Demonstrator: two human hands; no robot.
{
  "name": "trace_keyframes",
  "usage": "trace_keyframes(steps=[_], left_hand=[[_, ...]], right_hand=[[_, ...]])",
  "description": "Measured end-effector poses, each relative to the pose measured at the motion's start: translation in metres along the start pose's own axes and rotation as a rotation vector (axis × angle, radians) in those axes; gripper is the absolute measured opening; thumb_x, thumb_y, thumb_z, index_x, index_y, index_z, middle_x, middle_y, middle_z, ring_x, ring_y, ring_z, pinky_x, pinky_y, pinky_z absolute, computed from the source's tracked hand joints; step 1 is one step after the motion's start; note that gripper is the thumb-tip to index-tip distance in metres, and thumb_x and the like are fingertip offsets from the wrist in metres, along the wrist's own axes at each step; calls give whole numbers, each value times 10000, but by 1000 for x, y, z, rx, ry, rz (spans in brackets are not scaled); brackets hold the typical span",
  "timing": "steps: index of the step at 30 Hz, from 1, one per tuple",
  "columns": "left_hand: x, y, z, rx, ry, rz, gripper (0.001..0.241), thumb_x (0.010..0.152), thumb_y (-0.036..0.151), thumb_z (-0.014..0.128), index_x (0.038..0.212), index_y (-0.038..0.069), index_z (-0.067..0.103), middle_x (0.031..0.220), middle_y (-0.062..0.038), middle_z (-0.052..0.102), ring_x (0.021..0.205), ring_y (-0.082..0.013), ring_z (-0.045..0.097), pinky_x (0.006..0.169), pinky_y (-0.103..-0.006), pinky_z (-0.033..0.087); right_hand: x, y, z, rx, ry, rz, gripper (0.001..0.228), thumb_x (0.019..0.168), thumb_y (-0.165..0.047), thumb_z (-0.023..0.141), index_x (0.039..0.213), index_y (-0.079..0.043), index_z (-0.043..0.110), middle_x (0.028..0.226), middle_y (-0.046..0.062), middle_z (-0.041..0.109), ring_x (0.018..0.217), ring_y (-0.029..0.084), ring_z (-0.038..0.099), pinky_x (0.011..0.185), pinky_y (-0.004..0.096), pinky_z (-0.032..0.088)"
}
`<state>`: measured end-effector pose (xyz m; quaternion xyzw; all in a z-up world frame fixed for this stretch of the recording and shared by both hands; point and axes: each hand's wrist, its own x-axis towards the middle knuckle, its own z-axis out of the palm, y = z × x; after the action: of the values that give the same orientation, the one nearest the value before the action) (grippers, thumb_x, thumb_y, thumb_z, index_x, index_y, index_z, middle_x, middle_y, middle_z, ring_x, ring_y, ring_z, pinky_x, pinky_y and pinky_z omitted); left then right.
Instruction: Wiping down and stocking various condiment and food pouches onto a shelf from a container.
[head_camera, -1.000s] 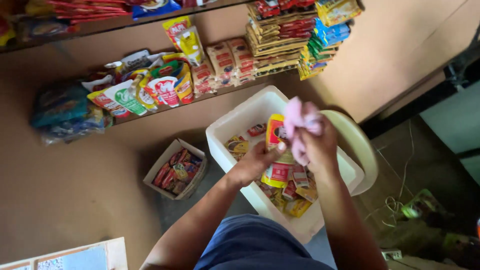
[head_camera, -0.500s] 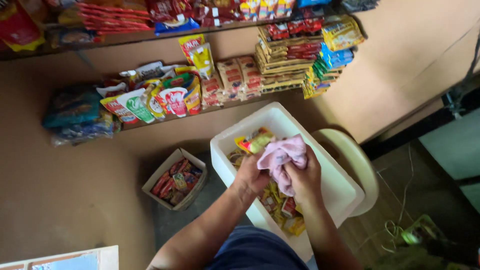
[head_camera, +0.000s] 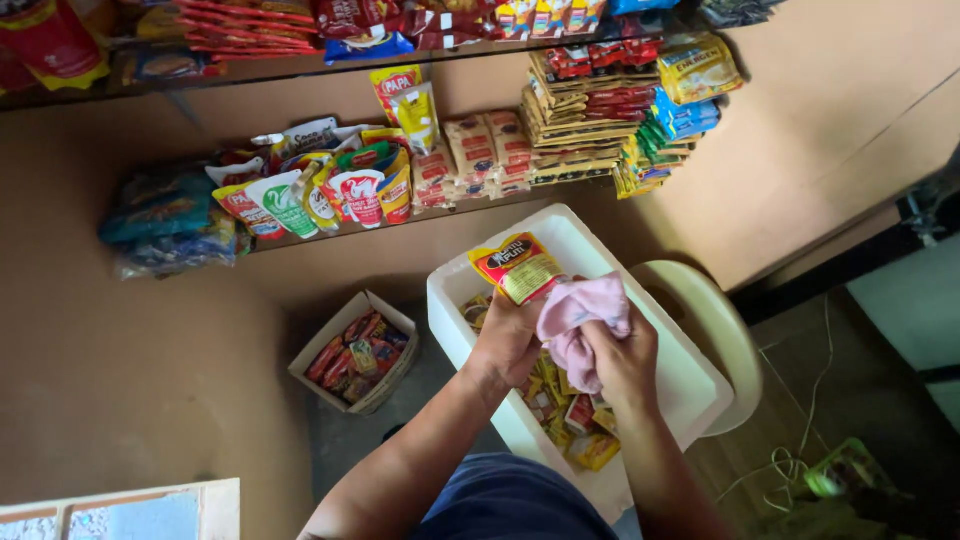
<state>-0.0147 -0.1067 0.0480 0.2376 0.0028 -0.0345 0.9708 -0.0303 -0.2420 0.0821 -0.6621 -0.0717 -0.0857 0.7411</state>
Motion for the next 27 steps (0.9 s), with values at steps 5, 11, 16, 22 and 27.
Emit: trace_keyframes(steps=[5, 11, 16, 22, 27], left_hand=[[0, 0, -8, 98, -25, 64, 518, 841, -75, 749, 1306, 36, 551, 1166, -111, 689, 1070, -249, 692, 904, -410, 594], [0, 32, 0, 383, -89, 104, 645, 771, -117, 744, 1332, 86, 498, 1147, -65, 676, 1057, -213, 682, 917, -387, 591], [8, 51, -4, 460, -90, 135, 644, 800, -84, 763, 1363, 62, 485, 1161, -64, 670, 1070, -207, 676, 935, -396, 590], [10, 98, 27, 642, -67, 133, 698, 777, -63, 772, 1379, 117, 469, 1153, -53, 684, 1059, -182, 682, 944, -370, 588], [19, 154, 58, 665, -261, 189, 669, 821, -73, 764, 1418, 48, 485, 1248, -90, 684, 1148, -210, 673, 1012, -387, 573]], right_hand=[[6, 38, -34, 100, 48, 146, 268, 906, 95, 583, 1157, 60, 668, 922, 39, 679, 672, 62, 583, 541, 226, 473], [28, 65, -95, 371, -275, 279, 573, 850, 108, 593, 1377, -107, 658, 915, 44, 656, 546, 38, 504, 445, 211, 441], [65, 14, -73, -146, -385, -286, 381, 697, 57, 542, 1036, -35, 690, 1162, 81, 695, 1082, 150, 657, 896, 276, 543], [118, 12, -33, -202, -415, 70, 231, 933, -112, 679, 1144, -29, 725, 1066, 60, 730, 975, 112, 670, 882, 278, 543], [144, -41, 45, -89, -565, 152, 477, 867, -65, 715, 1336, -99, 639, 1104, 56, 762, 971, 133, 696, 862, 288, 567]])
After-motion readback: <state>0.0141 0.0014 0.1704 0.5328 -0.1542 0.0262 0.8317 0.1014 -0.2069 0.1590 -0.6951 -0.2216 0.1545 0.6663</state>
